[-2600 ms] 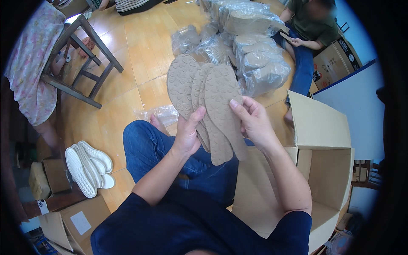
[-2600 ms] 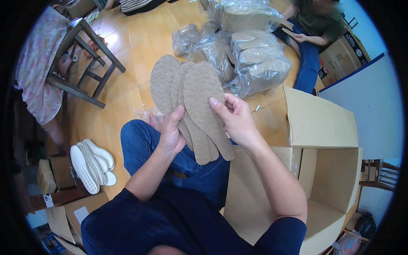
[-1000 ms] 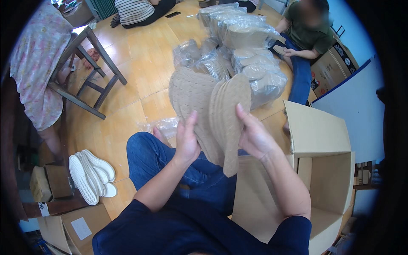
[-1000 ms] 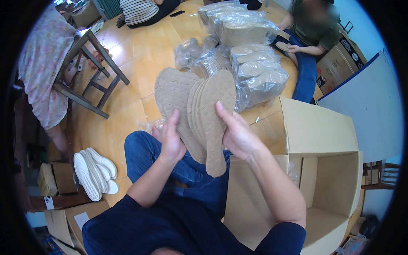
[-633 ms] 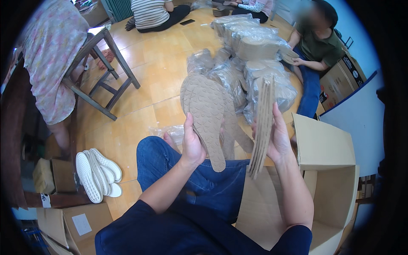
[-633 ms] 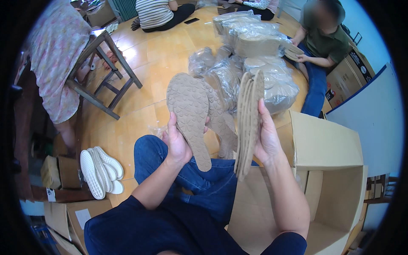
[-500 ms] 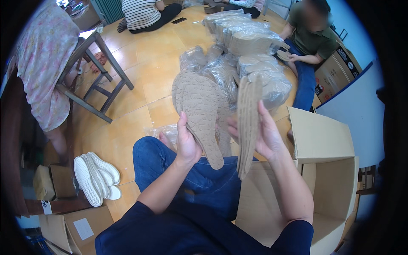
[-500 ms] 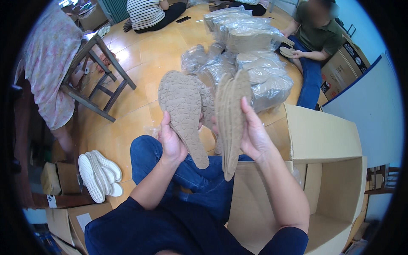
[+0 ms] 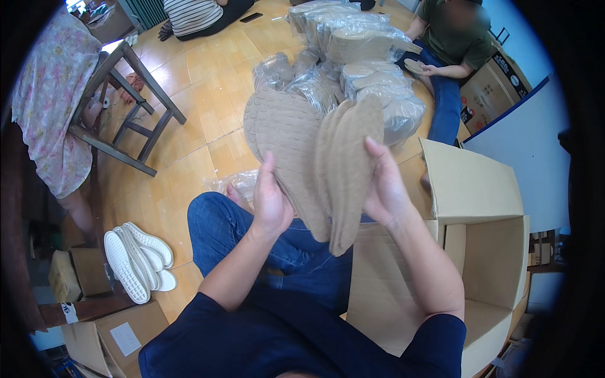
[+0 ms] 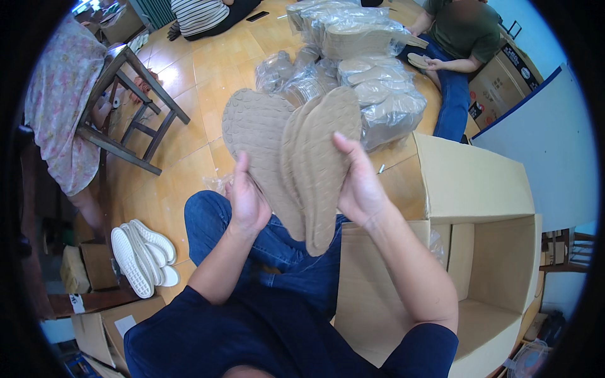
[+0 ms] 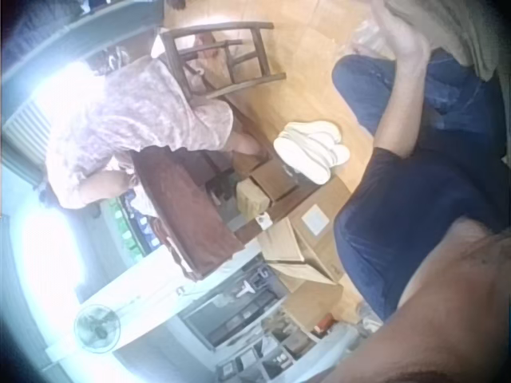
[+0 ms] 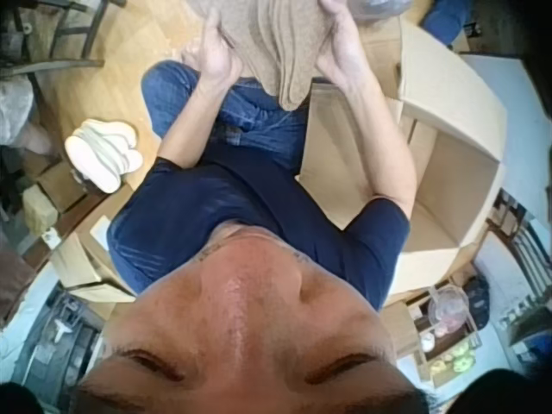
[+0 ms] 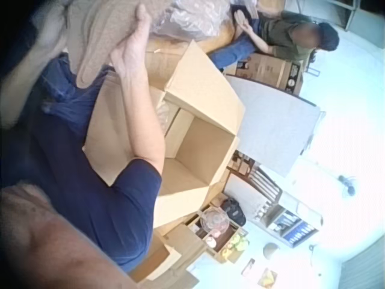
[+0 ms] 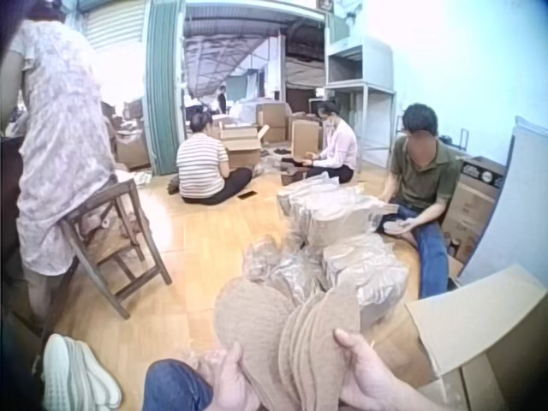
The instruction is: The person sits on the floor and repeatedly picks up stacks of shoe insoles, wraps them in plastic bags, and places them into a cardboard box. The person handles the insoles by hand, inspecting them briefly before packaging.
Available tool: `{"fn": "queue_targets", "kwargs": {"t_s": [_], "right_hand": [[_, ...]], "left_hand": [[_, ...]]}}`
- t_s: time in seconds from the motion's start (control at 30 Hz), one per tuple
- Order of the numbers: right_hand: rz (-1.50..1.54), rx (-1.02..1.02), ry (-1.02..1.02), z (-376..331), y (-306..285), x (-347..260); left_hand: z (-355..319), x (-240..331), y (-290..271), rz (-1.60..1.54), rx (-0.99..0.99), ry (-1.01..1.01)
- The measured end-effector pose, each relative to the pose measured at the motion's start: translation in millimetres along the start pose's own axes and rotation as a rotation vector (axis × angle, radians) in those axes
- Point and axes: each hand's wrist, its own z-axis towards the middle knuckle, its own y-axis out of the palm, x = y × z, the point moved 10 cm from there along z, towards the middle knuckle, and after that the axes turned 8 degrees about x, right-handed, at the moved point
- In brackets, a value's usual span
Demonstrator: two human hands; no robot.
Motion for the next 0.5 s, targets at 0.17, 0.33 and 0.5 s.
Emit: {"fn": "queue_targets", "kwargs": {"t_s": [0.17,0.33,0.5], "right_hand": [[-0.039,0.098,0.043,5,-11,6],[0.187,-0.053,0.067,8,-10,-6],[-0.033,0.061,-0.014,6,-15,10]], "left_hand": [[-2,5,7,0.133,-0.054,0.049],[1,12,7,0.004,-0.075,0.042],[-3,-3,-1,0.229,0.015,0.007]]}}
